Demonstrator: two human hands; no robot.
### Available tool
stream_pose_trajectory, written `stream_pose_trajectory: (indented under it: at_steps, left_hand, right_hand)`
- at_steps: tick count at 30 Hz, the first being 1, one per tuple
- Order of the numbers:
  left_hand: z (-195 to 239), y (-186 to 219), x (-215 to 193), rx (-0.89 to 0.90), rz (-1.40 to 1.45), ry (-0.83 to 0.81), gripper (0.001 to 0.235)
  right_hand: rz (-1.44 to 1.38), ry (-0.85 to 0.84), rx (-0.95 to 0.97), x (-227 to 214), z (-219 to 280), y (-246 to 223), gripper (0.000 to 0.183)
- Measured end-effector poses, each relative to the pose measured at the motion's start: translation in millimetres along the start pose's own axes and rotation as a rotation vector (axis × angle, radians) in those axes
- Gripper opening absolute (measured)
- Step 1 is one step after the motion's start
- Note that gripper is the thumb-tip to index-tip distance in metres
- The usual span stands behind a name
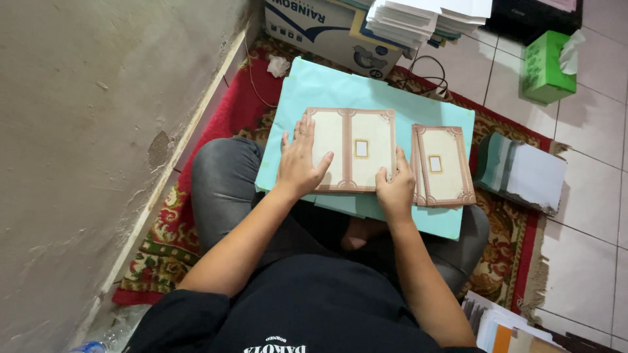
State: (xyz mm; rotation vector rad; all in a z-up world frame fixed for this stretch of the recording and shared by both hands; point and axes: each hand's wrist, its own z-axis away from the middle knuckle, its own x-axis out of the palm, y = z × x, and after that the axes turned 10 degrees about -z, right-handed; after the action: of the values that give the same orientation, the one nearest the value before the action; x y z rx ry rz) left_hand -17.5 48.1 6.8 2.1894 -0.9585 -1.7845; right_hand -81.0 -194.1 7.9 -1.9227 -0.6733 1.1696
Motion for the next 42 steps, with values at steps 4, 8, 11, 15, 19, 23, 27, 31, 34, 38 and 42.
stream_pose_trajectory:
  at_steps: [4,8,11,15,19,23,27,31,34,38,42]
  left_hand:
    - [0,3,0,-0.005,-0.045,0.002,0.086]
    - [0,7,5,-0.008,-0.204,0.007,0.086]
    - [-1,10,4,-0.020,-0.242,0.014,0.088]
    - [0,11,5,-0.031,-0.292,0.038,0.092]
    - [0,11,8,-0.040,-0.290,0.038,0.094]
    - [-1,13,13,-0.097,-0.342,0.018,0.094]
    - [-2,13,17,-0.127,-0.354,-0.015,0.094]
    - [-2,14,14,-0.120,-0.348,-0.036,0.097]
    - [-2,14,13,-0.117,-0.323,-0.037,0.098]
    - [-2,11,17,-0.106,-0.329,-0.019,0.098]
    - [-3,11,24,-0.109,-0.370,0.027,0.095]
  right_hand:
    - [0.029,-0.009,-0.020,0,1,-3,0.064]
    - [0.333,-0.035,-0.127,0,12,-18,0.067]
    - [0.610,-0.171,-0.149,-1,19,-66,0.063]
    - [0.498,-0.535,-0.350,31,5,-45,0.062]
    - [0.492,-0.575,-0.342,53,-42,-38,0.061]
    - [0.493,-0.602,-0.315,59,-56,-34,0.062]
    - [0.497,-0.609,-0.365,44,-21,-30,0.064]
    - [0.522,-0.639,-0.338,28,7,-39,0.067]
    - [0.555,-0.623,-0.356,38,-6,-39,0.065]
    - [0.554,-0.577,-0.410,68,-54,-27,0.060]
    - [0.583,-0.604,-0.357,84,-80,-19,0.063]
